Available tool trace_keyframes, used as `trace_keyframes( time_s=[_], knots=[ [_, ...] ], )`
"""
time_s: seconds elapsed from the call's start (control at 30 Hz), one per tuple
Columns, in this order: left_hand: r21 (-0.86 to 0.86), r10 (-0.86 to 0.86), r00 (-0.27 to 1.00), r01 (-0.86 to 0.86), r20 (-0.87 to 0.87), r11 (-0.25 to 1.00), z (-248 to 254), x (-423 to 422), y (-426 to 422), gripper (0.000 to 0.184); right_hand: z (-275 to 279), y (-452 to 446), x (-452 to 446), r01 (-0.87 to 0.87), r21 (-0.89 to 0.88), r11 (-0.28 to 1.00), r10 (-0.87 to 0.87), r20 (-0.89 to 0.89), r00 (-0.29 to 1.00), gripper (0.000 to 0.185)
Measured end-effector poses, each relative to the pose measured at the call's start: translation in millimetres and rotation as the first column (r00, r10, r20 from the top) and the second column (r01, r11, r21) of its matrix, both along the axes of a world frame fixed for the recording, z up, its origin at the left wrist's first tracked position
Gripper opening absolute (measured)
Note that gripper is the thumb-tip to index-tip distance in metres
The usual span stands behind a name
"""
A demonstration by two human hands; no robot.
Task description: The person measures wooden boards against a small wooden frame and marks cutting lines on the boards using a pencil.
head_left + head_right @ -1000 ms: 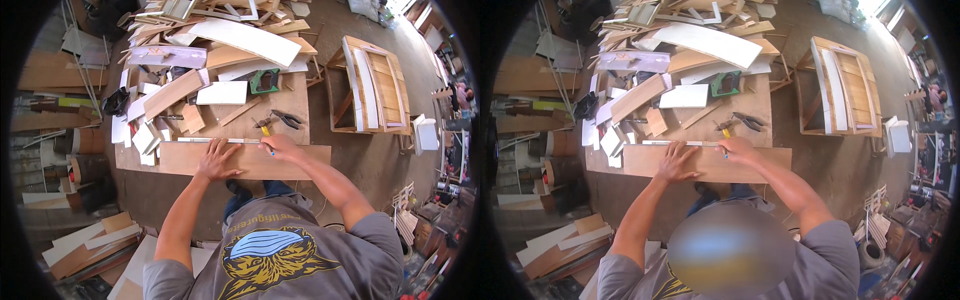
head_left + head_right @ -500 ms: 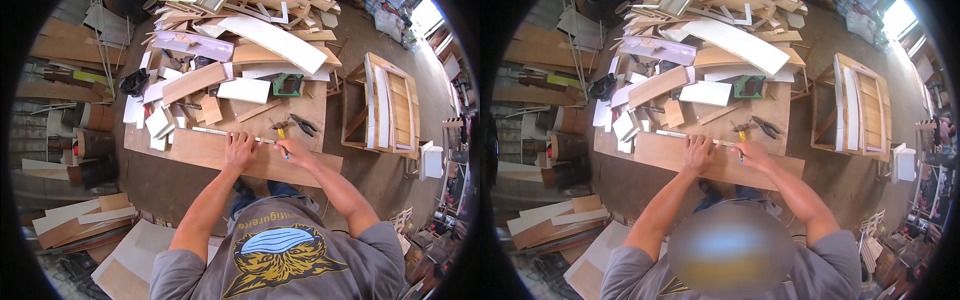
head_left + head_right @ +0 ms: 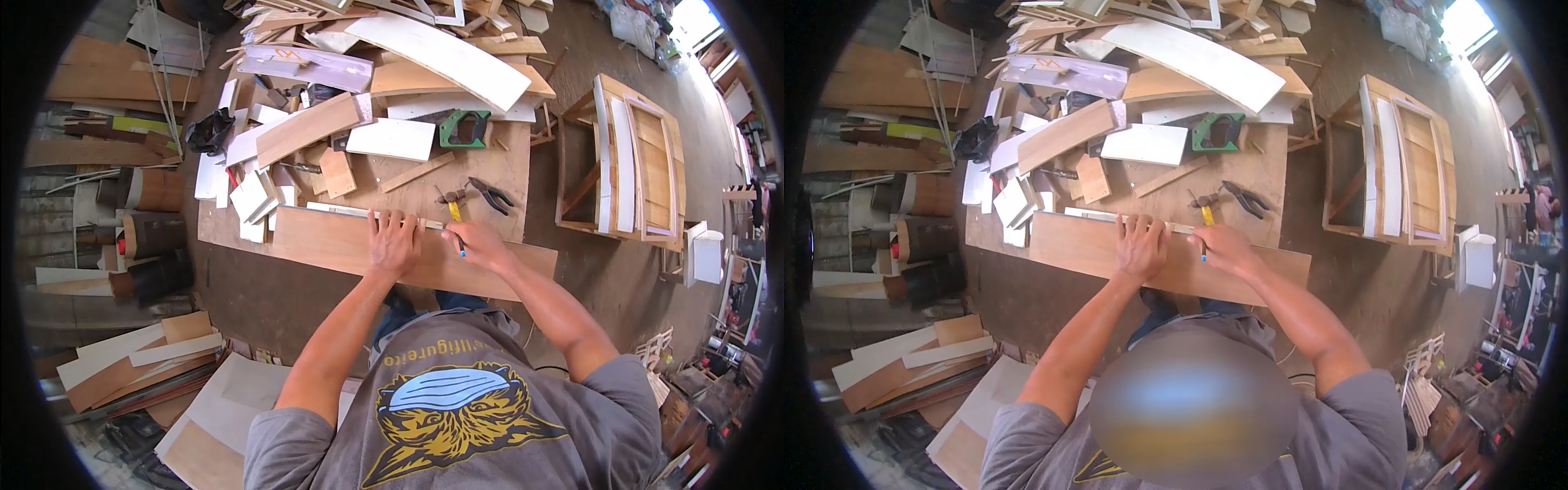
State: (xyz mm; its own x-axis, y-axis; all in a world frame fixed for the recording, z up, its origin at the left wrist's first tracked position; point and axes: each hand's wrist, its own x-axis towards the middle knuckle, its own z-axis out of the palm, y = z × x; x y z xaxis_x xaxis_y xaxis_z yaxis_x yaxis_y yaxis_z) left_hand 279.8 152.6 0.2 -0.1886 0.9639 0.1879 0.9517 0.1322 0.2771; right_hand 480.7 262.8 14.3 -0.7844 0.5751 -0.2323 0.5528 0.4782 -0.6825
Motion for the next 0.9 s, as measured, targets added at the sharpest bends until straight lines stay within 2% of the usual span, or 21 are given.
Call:
trace_keyframes(
  time_s=[0.13, 0.17, 0.27, 0.37, 0.43, 0.5, 0.63, 0.73, 0.83, 0.9],
  knots=[
    [-0.040, 0.001, 0.999, 0.001, 0.047, 0.999, 1.4, 3.2, 2.1, 0.033, -6.5, 0.0, 2.3, 0.010, 0.012, 1.000, -0.010, -0.038, 0.999, 0.028],
    [-0.102, 0.014, 0.998, -0.007, 0.066, 0.995, 1.5, 3.6, 2.8, 0.032, -6.5, 0.9, 2.0, 0.007, -0.010, 1.000, -0.007, -0.014, 1.000, 0.030],
    [-0.104, 0.126, 0.992, -0.129, -0.027, 0.986, -3.5, 18.6, 3.4, 0.031, 0.3, 5.0, 1.0, 0.002, -0.080, 0.997, 0.001, 0.032, 1.000, 0.034],
    [-0.119, 0.131, 0.991, -0.131, -0.003, 0.984, -0.3, 20.9, 3.7, 0.032, 5.1, 10.2, 2.3, 0.012, -0.134, 0.991, -0.011, 0.009, 1.000, 0.034],
    [-0.122, 0.126, 0.992, -0.125, 0.002, 0.985, -0.7, 19.9, 5.0, 0.030, 2.1, 11.8, 6.7, 0.029, -0.155, 0.988, -0.033, -0.027, 0.999, 0.035],
    [-0.137, 0.132, 0.991, -0.130, 0.005, 0.982, -0.4, 20.1, 6.4, 0.027, -6.2, 17.8, 11.9, 0.130, -0.260, 0.957, -0.158, -0.092, 0.983, 0.031],
    [-0.187, 0.142, 0.990, -0.138, 0.009, 0.973, 3.7, 20.9, 9.6, 0.023, -1.4, 39.3, 23.7, 0.253, -0.499, 0.828, -0.381, -0.170, 0.909, 0.033],
    [-0.196, 0.150, 0.988, -0.142, 0.023, 0.970, 2.1, 20.4, 10.6, 0.019, -17.5, 50.1, 31.4, 0.269, -0.524, 0.808, -0.417, -0.187, 0.890, 0.026],
    [-0.197, 0.178, 0.979, -0.156, 0.097, 0.968, 1.3, 19.0, 10.1, 0.017, -25.2, 48.1, 29.4, 0.307, -0.813, 0.494, -0.597, -0.061, 0.800, 0.018],
    [-0.139, 0.203, 0.964, -0.179, 0.175, 0.974, -4.4, 16.1, 8.5, 0.018, -26.8, 47.2, 23.4, 0.276, -0.857, 0.435, -0.616, -0.060, 0.786, 0.012]
  ],
)
